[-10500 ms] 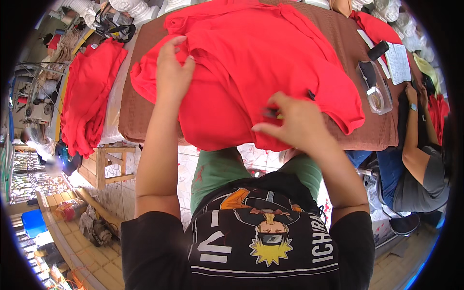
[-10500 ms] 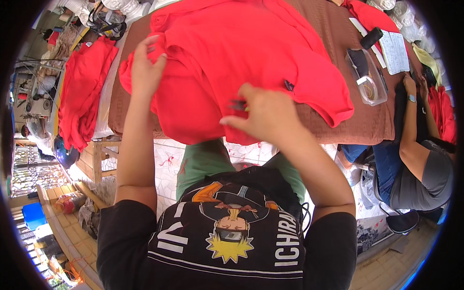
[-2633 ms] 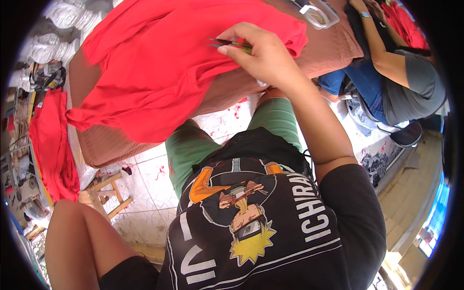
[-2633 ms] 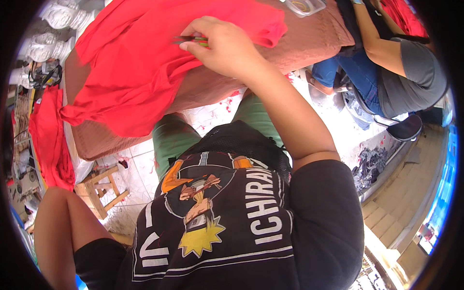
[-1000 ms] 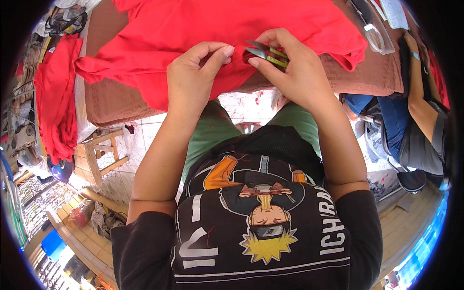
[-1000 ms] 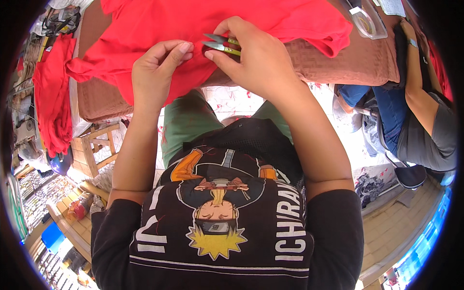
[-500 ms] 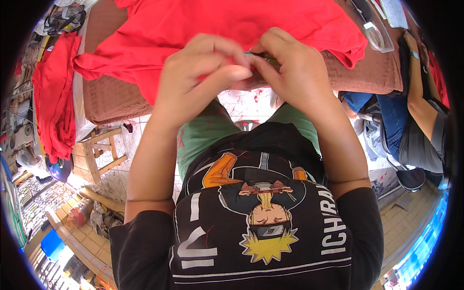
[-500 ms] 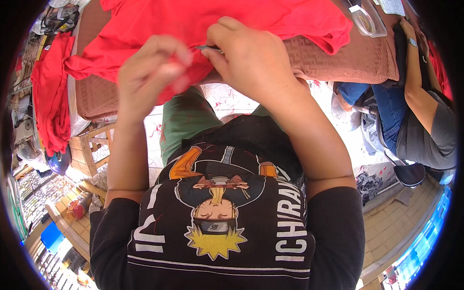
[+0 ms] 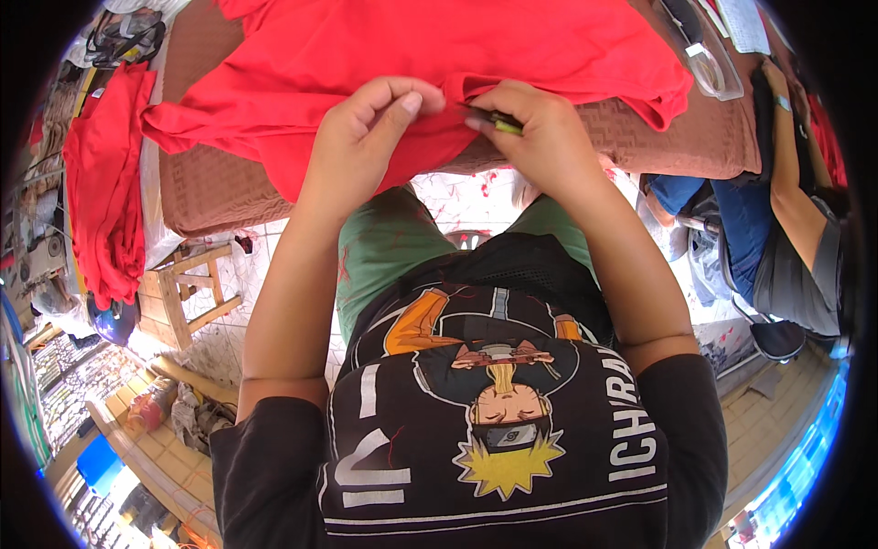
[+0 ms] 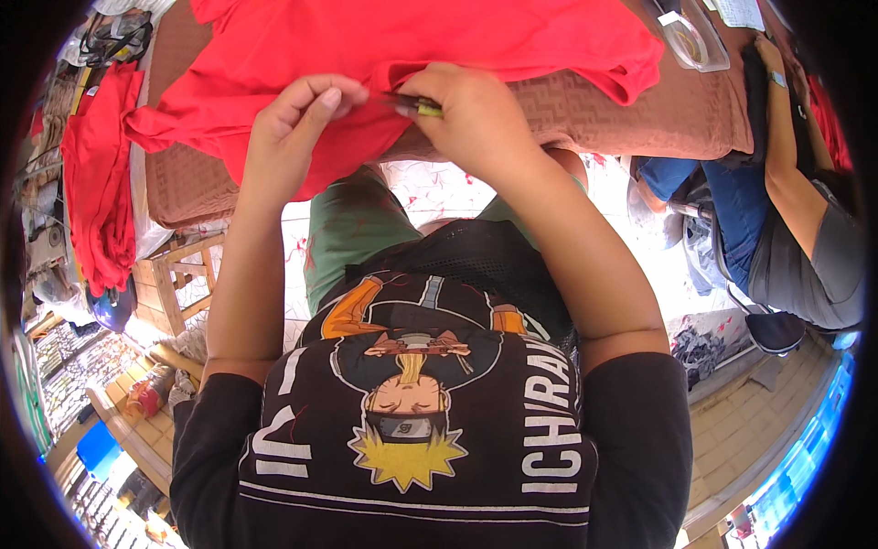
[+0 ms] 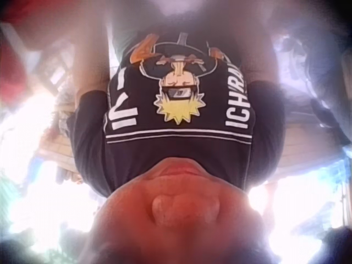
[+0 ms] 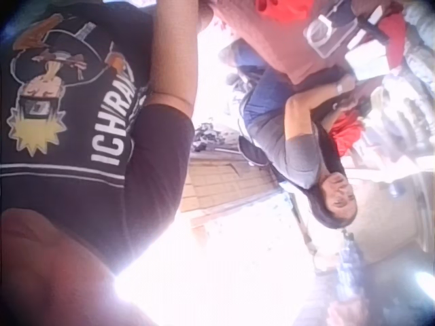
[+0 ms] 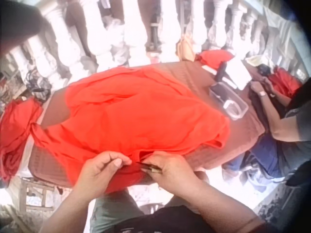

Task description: The person uses shears to cut and remove labels and loose threads from red shirts on a table, handling them one at a time and turning them over.

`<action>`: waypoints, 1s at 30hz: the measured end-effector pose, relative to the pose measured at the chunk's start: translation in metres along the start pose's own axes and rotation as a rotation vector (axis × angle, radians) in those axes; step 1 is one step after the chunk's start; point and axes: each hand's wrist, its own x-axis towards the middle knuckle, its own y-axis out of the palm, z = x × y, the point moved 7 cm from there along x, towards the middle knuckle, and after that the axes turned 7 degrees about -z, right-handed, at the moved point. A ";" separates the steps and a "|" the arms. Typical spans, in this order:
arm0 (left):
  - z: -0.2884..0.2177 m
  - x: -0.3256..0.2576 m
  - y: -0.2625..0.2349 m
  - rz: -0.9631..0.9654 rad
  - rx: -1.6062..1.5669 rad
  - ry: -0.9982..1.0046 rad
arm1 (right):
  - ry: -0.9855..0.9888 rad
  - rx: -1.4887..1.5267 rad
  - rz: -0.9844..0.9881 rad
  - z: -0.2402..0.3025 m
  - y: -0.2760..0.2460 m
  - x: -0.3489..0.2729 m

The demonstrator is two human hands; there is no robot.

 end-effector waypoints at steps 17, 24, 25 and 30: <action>-0.018 -0.001 0.029 0.015 0.485 0.350 | 0.260 0.502 0.065 -0.019 -0.011 0.003; -0.024 -0.001 0.036 -0.086 0.734 0.557 | 0.489 0.603 0.187 -0.017 -0.013 0.001; -0.023 -0.001 0.037 -0.088 0.735 0.550 | 0.510 0.617 0.216 -0.014 -0.015 0.002; -0.009 0.003 0.031 -0.130 0.545 0.337 | 0.370 0.861 0.173 0.001 -0.037 0.021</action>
